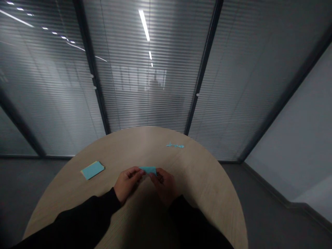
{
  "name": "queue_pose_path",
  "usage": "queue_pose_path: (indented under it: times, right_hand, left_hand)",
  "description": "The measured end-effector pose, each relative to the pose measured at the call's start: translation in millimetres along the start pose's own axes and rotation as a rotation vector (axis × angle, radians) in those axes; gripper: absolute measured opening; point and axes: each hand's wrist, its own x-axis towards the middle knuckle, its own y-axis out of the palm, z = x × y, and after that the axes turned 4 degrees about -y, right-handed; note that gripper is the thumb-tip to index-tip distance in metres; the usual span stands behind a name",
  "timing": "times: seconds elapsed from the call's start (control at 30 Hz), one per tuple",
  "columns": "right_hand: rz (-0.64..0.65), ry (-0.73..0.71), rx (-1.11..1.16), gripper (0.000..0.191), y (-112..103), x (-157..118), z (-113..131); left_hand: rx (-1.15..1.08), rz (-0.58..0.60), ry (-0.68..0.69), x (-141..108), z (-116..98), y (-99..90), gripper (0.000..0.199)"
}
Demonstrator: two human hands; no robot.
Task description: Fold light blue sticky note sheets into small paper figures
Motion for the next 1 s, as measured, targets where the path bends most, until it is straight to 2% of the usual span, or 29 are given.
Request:
queue_pose_path:
  times: [0.27, 0.47, 0.67, 0.83, 1.0]
  right_hand:
    - [-0.001, -0.078, -0.111, 0.032, -0.7, 0.0, 2.4]
    - [-0.006, -0.102, -0.163, 0.03, -0.2, -0.3, 2.7]
    - [-0.01, -0.095, -0.18, 0.026, -1.6, -0.2, 4.3]
    - [-0.022, -0.129, -0.197, 0.024, -1.7, 1.0, 3.4]
    - [-0.022, -0.155, -0.23, 0.025, -0.6, 1.5, 2.1]
  left_hand:
    - [0.009, -0.014, 0.033, 2.4, 5.8, -0.9, 0.035]
    - [-0.088, -0.036, 0.059, 1.9, 3.4, 2.8, 0.032]
    - [0.079, -0.002, 0.075, -1.8, 0.9, 3.6, 0.028]
    - [0.176, 0.057, 0.173, -6.6, -5.3, 4.3, 0.027]
    - [0.187, 0.067, 0.129, -4.4, -0.2, 2.6, 0.028]
